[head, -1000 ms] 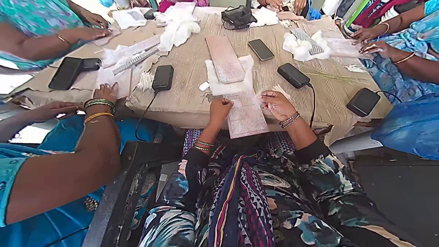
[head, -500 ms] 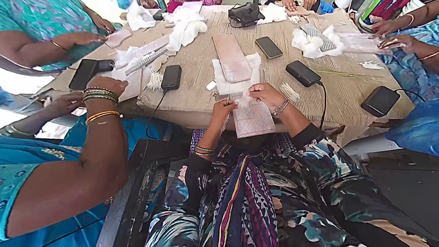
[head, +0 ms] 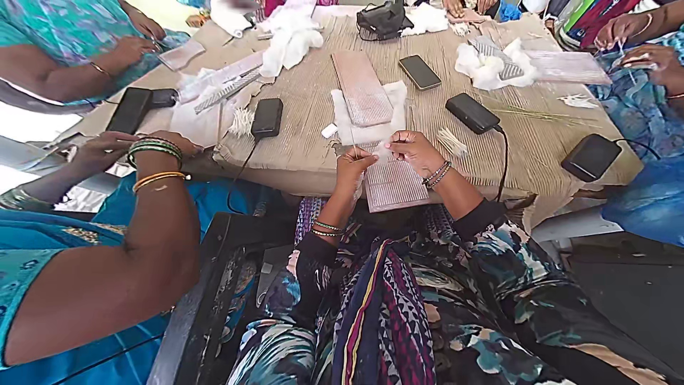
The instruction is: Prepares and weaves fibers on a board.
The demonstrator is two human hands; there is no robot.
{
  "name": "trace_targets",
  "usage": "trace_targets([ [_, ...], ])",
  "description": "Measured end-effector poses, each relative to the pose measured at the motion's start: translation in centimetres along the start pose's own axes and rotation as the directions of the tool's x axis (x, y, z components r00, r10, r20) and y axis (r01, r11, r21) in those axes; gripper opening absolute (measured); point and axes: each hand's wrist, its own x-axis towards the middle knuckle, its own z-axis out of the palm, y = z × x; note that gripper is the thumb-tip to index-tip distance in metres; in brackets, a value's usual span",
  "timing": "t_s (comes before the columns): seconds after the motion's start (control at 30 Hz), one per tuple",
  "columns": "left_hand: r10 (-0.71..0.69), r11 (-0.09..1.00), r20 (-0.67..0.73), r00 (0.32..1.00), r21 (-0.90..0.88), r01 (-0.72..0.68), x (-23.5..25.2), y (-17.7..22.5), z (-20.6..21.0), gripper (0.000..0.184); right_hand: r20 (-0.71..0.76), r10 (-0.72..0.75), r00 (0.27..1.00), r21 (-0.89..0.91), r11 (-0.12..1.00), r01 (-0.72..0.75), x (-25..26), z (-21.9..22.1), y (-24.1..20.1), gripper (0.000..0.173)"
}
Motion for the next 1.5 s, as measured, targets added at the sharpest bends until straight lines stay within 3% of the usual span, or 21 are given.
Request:
trace_targets([
  [0.13,-0.037,0.993,-0.132,0.991,-0.114,0.022,2.7,-0.8,0.2,0.022,-0.159,0.019,0.987,0.063,0.998,-0.009,0.9,-0.4,0.1,0.014],
  [0.17,-0.056,0.989,-0.145,0.988,-0.145,0.034,3.0,-1.0,0.2,0.022,-0.210,-0.005,0.978,-0.009,1.000,0.003,1.4,-0.6,0.3,0.012],
  [0.23,-0.080,0.978,-0.161,0.984,-0.202,0.046,3.2,-1.3,0.0,0.017,-0.254,-0.075,0.964,-0.336,0.942,-0.015,2.3,-1.4,0.6,0.011],
  [0.3,-0.089,0.985,-0.135,0.987,-0.160,0.067,2.0,-1.3,-0.2,0.017,-0.215,-0.059,0.975,-0.656,0.748,-0.100,2.1,-2.0,0.0,0.029],
  [0.37,-0.120,0.986,-0.133,0.984,-0.127,0.104,1.2,-1.1,-0.3,0.035,-0.190,-0.156,0.969,-0.773,0.632,-0.050,0.3,-1.3,-0.2,0.034],
  [0.43,-0.145,0.985,-0.136,0.980,-0.112,0.130,0.8,-0.9,-0.3,0.037,-0.107,-0.293,0.950,-0.742,0.660,0.120,-1.3,-0.7,0.2,0.031],
  [0.5,-0.141,0.986,-0.115,0.983,-0.106,0.128,0.4,-0.9,-0.1,0.027,0.039,-0.271,0.962,-0.554,0.795,0.247,-1.8,-0.6,1.3,0.029],
  [0.6,-0.110,0.986,-0.091,0.990,-0.134,0.097,0.2,-0.8,0.7,0.014,0.122,-0.063,0.991,-0.350,0.931,0.102,-1.8,0.6,0.8,0.023],
  [0.67,-0.098,0.988,-0.088,0.991,-0.130,0.086,-0.1,-0.8,0.8,0.011,0.055,-0.090,0.994,-0.238,0.966,0.100,-2.7,0.3,1.9,0.008],
  [0.73,-0.088,0.991,-0.094,0.992,-0.105,0.078,-0.6,-0.7,0.6,0.010,0.035,-0.113,0.993,-0.194,0.974,0.117,-3.4,-0.3,2.2,0.007],
  [0.97,-0.169,0.986,-0.146,0.975,-0.033,0.166,0.7,-0.8,0.8,0.005,0.086,-0.042,0.995,-0.314,0.947,0.067,-2.6,-2.8,3.6,0.008],
  [1.1,-0.123,0.969,-0.094,0.988,0.205,0.140,0.7,-1.4,-0.3,0.017,0.109,-0.088,0.990,-0.580,0.803,0.135,-2.1,-2.6,3.4,0.011],
  [1.2,0.005,0.822,-0.028,1.000,0.569,0.012,-0.1,-0.9,-0.9,0.041,0.032,0.067,0.997,-0.805,0.593,-0.014,-1.3,-1.0,0.6,0.016],
  [1.27,0.125,0.633,0.027,0.992,0.767,-0.101,-0.9,-0.2,-0.8,0.039,0.005,0.051,0.999,-0.832,0.555,-0.024,-1.2,-0.7,0.4,0.025],
  [1.37,0.191,0.437,0.107,0.976,0.881,-0.182,-1.4,0.1,-0.3,0.037,-0.020,-0.046,0.999,-0.838,0.546,0.009,-1.6,-0.8,1.1,0.037],
  [1.5,0.091,0.305,0.149,0.985,0.937,-0.170,-0.8,0.1,0.5,0.037,-0.051,-0.122,0.991,-0.829,0.559,0.027,-2.2,-1.1,1.7,0.039],
])
